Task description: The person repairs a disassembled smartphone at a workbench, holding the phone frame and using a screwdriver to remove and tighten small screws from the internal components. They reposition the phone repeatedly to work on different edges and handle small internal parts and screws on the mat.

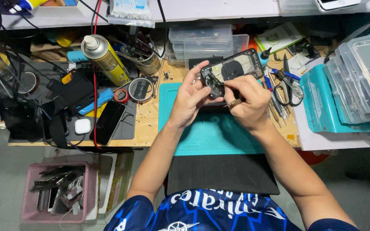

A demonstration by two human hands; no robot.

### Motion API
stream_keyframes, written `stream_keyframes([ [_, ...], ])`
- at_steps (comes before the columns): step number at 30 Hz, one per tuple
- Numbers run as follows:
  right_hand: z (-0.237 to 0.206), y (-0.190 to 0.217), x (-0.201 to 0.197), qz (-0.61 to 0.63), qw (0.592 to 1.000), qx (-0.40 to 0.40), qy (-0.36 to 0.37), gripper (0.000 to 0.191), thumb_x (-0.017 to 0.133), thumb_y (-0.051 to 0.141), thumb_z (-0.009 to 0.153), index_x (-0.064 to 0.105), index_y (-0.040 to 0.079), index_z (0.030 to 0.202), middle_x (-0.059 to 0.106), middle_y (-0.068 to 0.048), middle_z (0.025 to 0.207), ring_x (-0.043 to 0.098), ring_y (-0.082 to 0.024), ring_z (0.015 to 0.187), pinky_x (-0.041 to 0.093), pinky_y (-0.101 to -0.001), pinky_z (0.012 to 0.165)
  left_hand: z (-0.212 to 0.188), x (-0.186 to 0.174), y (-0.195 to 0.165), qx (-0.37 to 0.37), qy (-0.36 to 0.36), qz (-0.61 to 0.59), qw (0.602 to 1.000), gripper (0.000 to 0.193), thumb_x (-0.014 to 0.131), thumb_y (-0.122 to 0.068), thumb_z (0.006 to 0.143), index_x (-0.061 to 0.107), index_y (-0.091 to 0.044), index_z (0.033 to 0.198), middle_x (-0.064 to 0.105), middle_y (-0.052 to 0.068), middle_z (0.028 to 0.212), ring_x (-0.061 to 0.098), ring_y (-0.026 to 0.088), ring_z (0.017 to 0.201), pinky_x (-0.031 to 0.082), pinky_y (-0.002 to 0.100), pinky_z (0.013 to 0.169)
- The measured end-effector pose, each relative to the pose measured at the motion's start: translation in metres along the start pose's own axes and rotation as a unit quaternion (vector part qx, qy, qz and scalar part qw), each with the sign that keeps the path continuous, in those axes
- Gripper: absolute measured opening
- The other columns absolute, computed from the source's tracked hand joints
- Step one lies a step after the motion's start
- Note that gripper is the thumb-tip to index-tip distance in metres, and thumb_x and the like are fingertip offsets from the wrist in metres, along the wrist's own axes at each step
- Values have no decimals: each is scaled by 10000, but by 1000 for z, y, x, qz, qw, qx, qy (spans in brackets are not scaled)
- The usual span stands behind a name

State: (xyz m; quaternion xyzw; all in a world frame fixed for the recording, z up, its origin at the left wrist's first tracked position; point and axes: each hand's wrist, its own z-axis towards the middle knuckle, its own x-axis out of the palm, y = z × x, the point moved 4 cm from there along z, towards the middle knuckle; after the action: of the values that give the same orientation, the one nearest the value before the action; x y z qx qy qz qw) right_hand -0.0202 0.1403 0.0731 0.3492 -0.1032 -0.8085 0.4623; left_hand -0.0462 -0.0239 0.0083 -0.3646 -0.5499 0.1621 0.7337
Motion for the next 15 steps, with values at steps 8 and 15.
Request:
stream_keyframes([
  [8, 0, -4, -2, 25, 999, 33, 10, 148, 781, -37, 906, 737, 22, 1034, 684, -93, 995, 614, -166, 707, 469, -260, 616, 4, 2, 14, 43, -66, 18, 997, 423, 467, 27, 1054, 344, -53, 1451, 605, 185, 1273, 688, 243, 1025, 658, 402, 793],
  [15, 8, -17, -6, 86, 990, 91, 69, 140, 775, -32, 875, 721, 24, 991, 686, -96, 1012, 552, -105, 638, 426, -255, 573, 6, -3, 24, 46, -122, 7, 991, 444, 519, 51, 1006, 343, -47, 1402, 574, 136, 1232, 657, 197, 1041, 625, 346, 777],
])
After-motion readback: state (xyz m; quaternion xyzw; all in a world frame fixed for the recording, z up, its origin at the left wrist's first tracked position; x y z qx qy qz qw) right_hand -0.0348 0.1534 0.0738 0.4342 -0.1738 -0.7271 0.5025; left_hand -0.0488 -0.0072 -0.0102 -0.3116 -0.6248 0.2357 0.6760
